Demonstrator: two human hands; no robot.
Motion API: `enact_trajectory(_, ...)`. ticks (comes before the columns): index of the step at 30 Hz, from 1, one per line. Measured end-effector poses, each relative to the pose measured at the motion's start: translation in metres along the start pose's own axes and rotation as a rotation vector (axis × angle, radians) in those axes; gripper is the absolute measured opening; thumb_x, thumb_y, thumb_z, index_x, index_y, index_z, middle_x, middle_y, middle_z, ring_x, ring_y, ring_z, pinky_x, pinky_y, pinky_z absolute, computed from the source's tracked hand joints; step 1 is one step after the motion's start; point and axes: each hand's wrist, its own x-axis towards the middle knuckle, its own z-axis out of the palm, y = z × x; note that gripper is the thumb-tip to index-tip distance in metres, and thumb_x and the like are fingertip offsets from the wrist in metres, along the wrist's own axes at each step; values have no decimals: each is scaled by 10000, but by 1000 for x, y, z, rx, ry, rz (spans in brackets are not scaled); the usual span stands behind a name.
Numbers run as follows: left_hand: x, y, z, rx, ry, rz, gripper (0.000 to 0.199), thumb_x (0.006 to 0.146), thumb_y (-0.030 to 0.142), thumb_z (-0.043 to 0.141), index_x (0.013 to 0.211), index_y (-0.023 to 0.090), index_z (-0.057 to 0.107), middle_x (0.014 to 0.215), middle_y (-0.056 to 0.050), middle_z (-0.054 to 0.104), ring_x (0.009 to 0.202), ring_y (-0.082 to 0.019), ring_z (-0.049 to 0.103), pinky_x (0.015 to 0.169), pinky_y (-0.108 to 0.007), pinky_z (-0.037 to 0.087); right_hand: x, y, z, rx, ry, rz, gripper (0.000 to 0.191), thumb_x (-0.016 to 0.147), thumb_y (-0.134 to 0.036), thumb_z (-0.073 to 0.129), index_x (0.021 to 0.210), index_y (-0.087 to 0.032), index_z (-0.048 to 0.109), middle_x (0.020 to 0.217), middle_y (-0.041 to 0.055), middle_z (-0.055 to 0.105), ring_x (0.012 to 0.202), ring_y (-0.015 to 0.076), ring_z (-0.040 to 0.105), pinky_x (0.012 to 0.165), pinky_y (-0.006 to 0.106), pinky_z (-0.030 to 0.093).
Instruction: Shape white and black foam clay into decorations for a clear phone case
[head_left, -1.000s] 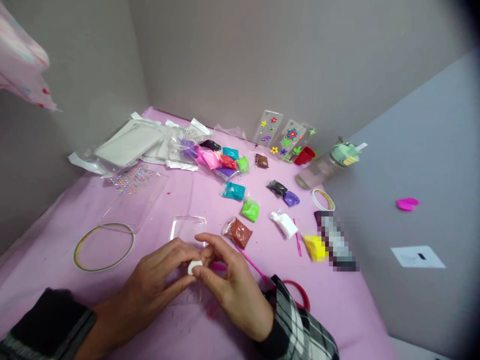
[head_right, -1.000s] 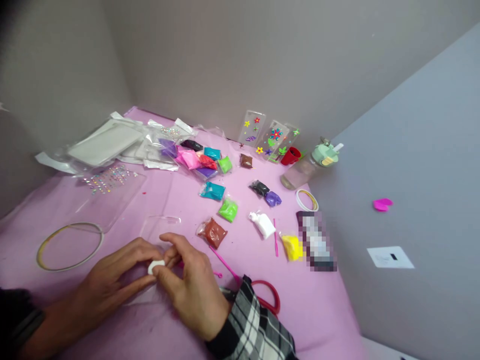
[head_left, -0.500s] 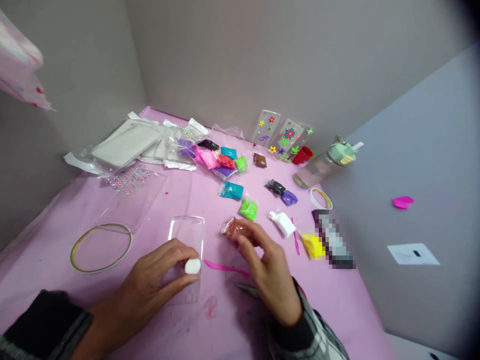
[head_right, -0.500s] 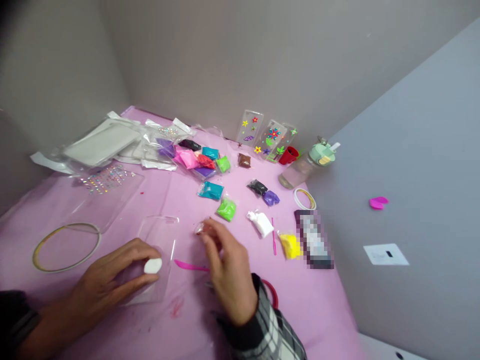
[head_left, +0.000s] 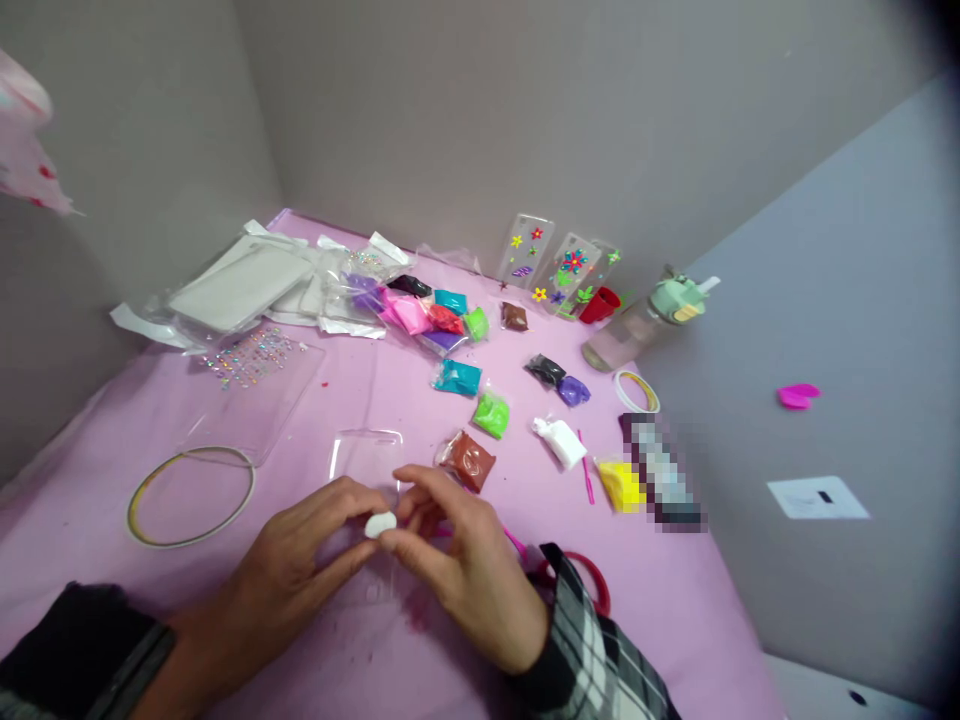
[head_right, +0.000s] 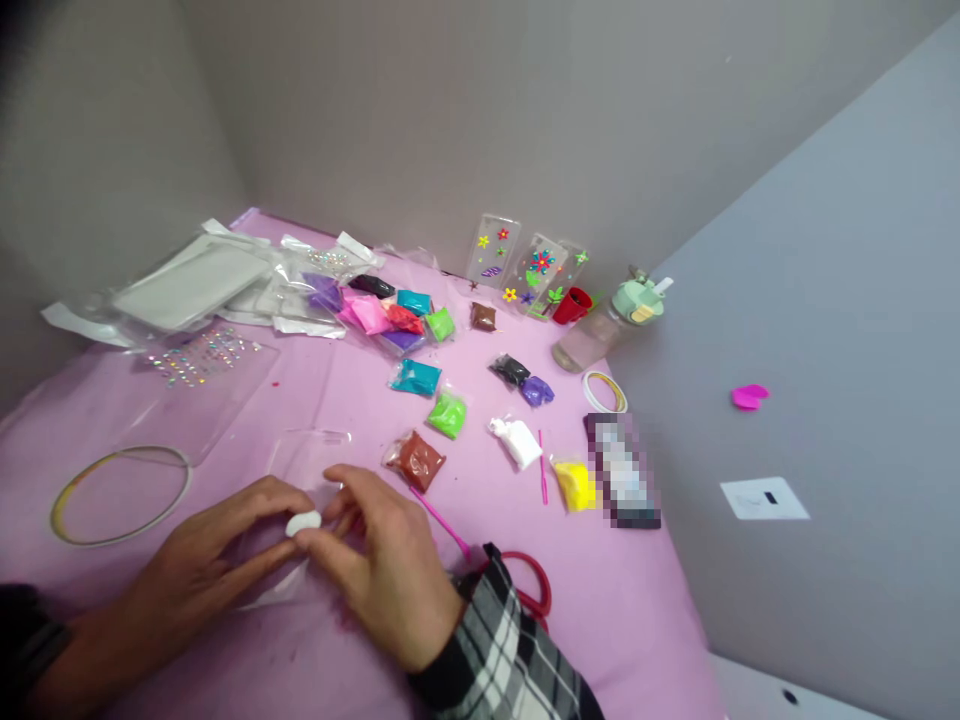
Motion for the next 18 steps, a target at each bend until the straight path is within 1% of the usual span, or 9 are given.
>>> enact_trajectory(2,1,-1,0,-16,6,15,204,946,193,618,1104,320,593,978,53,703,899,-124,691,822,-189,530,-1,-2,11,13,-18,19,362,911,-225,689,1265,-232,614,960,17,688,824,151,627,781,283,522)
enact_trajectory(4,1,-2,0,-18,10,17,196,936,198,632,1091,312,599,966,46,705,884,-135,694,808,-201,537,-1,-2,16,38,-11,32,319,926,-194,647,1242,-233,623,936,10,677,799,142,614,774,279,517)
enact_trajectory(8,1,-1,0,-7,-26,23,280,951,205,612,1200,329,577,1055,23,712,967,-155,693,864,-227,539,-1,-2,16,111,1,36,327,924,-188,645,1245,-240,618,878,-13,650,764,130,605,772,269,517)
enact_trajectory(11,0,1,-1,5,-46,34,249,981,196,558,1191,329,582,1056,20,710,982,-151,686,871,-224,531,-1,-1,10,104,0,16,315,921,-201,654,1232,-237,625,859,-14,658,759,131,616,756,263,521)
enact_trajectory(13,0,2,-1,17,-32,3,192,980,226,569,1150,310,597,1025,15,713,955,-162,686,848,-232,532,-2,0,-2,64,42,10,249,951,-236,614,1199,-225,645,864,3,685,776,144,637,763,274,528)
enact_trajectory(15,-1,3,-1,31,-15,-36,155,972,265,594,1123,296,606,997,12,714,916,-168,684,821,-237,532,-3,4,-24,-49,160,20,224,987,-283,551,1166,-215,667,927,40,719,842,172,665,822,315,535)
enact_trajectory(16,-2,3,-1,36,-13,-49,150,969,278,601,1119,293,606,989,13,713,899,-167,682,811,-236,530,-4,8,-40,-142,262,18,241,998,-309,521,1153,-214,679,994,63,727,914,194,674,891,351,526)
enact_trajectory(17,-2,2,-1,40,-13,-55,150,970,284,603,1119,293,604,989,15,711,892,-163,680,806,-233,527,-5,13,-59,-261,376,22,268,996,-338,513,1174,-212,669,1008,75,734,942,217,680,923,387,517)
enact_trajectory(18,-3,2,-1,43,-13,-55,149,971,284,602,1119,296,601,989,18,709,889,-159,679,805,-230,524,-7,19,-80,-393,534,30,299,993,-347,490,1200,-201,649,997,87,740,942,239,686,922,415,516)
